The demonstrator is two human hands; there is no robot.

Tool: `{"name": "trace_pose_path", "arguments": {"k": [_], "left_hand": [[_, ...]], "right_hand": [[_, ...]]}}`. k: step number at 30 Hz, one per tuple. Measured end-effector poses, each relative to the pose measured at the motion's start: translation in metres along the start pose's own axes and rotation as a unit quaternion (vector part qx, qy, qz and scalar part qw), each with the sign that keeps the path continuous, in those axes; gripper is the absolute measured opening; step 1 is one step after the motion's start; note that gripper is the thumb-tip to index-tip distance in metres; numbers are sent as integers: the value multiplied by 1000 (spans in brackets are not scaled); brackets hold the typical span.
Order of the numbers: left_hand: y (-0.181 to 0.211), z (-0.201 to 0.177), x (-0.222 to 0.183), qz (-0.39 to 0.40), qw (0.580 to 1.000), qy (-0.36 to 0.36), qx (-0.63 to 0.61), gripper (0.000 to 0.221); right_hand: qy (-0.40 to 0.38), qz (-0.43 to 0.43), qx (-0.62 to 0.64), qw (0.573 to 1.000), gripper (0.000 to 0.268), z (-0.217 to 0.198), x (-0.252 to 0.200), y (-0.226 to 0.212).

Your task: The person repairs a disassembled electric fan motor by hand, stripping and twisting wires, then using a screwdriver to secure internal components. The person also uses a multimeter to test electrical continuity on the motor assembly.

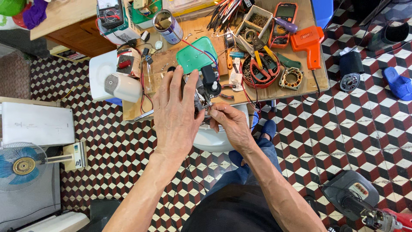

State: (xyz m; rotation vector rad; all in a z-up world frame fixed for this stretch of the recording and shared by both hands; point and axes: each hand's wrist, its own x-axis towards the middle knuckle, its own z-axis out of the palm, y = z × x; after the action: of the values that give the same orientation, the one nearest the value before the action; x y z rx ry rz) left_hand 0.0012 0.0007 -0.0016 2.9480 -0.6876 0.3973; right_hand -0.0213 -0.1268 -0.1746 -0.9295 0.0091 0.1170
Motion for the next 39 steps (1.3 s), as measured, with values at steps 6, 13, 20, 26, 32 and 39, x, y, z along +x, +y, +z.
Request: {"name": "trace_pose_path", "arguments": {"k": [6, 13, 20, 26, 32, 39], "left_hand": [[-2, 0, -1, 9, 1000, 5, 1, 95], [-2, 2, 0, 11, 1000, 10, 1, 95], [-3, 3, 0, 10, 1000, 17, -10, 93], [-6, 7, -2, 18, 999, 39, -25, 92], [-6, 10, -3, 17, 998, 47, -30, 90], [-5, 7, -5, 17, 998, 40, -37, 91]], "right_hand": [[-13, 3, 6, 1000, 20, 4, 2, -1], [-37, -42, -27, 998, 19, 5, 1, -1], [-25, -55, -70, 996, 18, 5, 2, -6], [-10, -74, -58, 995, 14, 4, 10, -3], [-12, -104, -89, 991, 14, 9, 15, 1], [-9, -124, -76, 989, 15, 12, 6, -3]]}}
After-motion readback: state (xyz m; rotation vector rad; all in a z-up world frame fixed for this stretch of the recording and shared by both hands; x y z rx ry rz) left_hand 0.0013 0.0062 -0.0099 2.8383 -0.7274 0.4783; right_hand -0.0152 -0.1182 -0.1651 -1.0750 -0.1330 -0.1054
